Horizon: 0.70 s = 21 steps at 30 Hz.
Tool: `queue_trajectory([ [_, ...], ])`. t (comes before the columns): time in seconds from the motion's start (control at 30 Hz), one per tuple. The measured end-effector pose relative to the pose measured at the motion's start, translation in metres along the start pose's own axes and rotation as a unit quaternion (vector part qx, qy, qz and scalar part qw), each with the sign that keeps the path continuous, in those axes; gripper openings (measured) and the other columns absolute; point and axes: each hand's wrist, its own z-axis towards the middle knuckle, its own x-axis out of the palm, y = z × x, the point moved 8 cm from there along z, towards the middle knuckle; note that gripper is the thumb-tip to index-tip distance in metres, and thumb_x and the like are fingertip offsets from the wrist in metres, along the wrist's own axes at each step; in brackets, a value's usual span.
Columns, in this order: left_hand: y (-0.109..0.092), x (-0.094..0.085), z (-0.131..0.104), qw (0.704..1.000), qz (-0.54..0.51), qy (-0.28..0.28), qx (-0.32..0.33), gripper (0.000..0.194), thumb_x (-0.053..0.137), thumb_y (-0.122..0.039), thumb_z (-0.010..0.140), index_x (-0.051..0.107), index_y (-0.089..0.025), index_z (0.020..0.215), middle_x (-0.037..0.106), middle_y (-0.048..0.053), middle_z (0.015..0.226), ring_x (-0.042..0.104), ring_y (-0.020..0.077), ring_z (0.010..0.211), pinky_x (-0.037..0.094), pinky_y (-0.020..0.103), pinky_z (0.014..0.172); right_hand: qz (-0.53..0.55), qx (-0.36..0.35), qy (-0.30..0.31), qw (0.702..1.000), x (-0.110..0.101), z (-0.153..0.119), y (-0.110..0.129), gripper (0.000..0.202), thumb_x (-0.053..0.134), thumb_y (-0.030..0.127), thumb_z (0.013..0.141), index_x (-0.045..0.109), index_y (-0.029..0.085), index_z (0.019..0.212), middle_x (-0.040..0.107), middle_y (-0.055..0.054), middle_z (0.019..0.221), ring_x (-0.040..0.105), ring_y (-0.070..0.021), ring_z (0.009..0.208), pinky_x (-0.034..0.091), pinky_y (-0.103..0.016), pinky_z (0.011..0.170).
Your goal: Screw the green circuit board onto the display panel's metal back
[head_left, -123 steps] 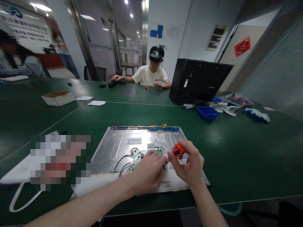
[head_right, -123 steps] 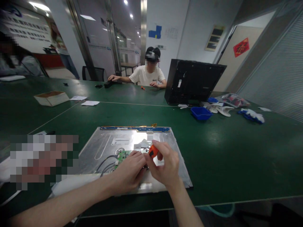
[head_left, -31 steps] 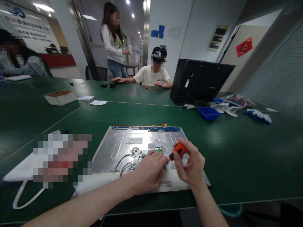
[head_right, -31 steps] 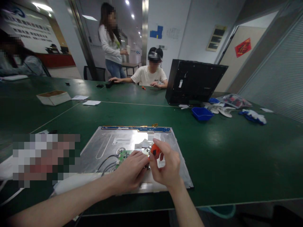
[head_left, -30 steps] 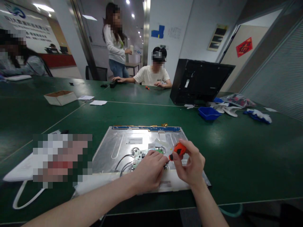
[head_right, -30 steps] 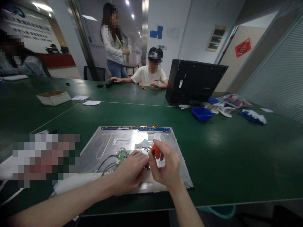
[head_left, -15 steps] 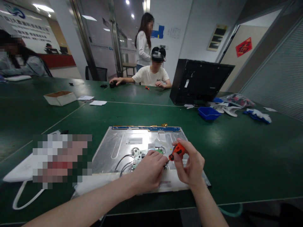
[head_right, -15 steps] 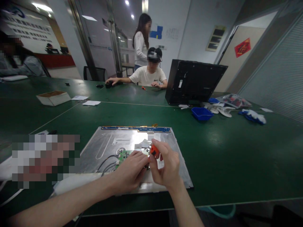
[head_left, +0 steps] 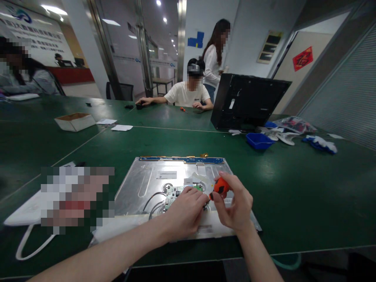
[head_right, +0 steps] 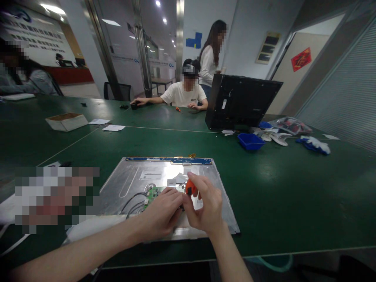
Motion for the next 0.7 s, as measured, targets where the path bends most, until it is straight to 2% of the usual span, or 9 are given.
queue_trajectory([
  [0.13, -0.0010, -0.0017, -0.0001, 1.000, 0.002, -0.004, 0.000, 0.028, 0.052, -0.010, 0.079, 0.050, -0.020, 0.105, 0.064, 0.009, 0.106, 0.058, 0.0274, 0.102, 0.042, 0.043, 0.094, 0.016, 0.005, 0.004, 1.000, -0.0004, 0.0001, 0.0007, 0.052, 0.053, 0.014, 0.087, 0.046, 0.020, 0.139, 0.067, -0.006, 0.090, 0.060, -0.0149, 0.065, 0.049, -0.026, 0.050],
  [0.33, -0.0009, -0.0010, 0.0001, 1.000, 0.000, -0.005, 0.003, 0.027, 0.052, -0.010, 0.079, 0.050, -0.018, 0.105, 0.064, 0.010, 0.106, 0.059, 0.0279, 0.102, 0.042, 0.043, 0.095, 0.000, -0.014, -0.020, 1.000, -0.0019, 0.0000, 0.0004, 0.053, 0.065, 0.013, 0.083, 0.049, 0.022, 0.133, 0.062, -0.002, 0.082, 0.052, -0.0116, 0.056, 0.045, -0.024, 0.047],
  [0.47, -0.0010, -0.0009, -0.0002, 1.000, -0.004, -0.017, 0.008, 0.028, 0.052, -0.010, 0.080, 0.050, -0.018, 0.107, 0.064, 0.010, 0.107, 0.058, 0.0278, 0.103, 0.041, 0.043, 0.096, -0.018, -0.022, -0.028, 0.999, -0.0027, -0.0008, 0.0006, 0.054, 0.070, 0.015, 0.081, 0.051, 0.024, 0.131, 0.060, 0.000, 0.079, 0.052, -0.0120, 0.057, 0.046, -0.024, 0.049],
  [0.7, -0.0013, -0.0010, -0.0004, 1.000, -0.005, -0.010, 0.005, 0.024, 0.050, -0.011, 0.081, 0.050, -0.018, 0.104, 0.064, 0.009, 0.106, 0.058, 0.0271, 0.101, 0.042, 0.043, 0.094, 0.022, -0.003, 0.003, 1.000, -0.0005, -0.0001, 0.0009, 0.050, 0.055, 0.015, 0.086, 0.048, 0.019, 0.136, 0.064, -0.005, 0.087, 0.056, -0.0144, 0.063, 0.047, -0.026, 0.050],
])
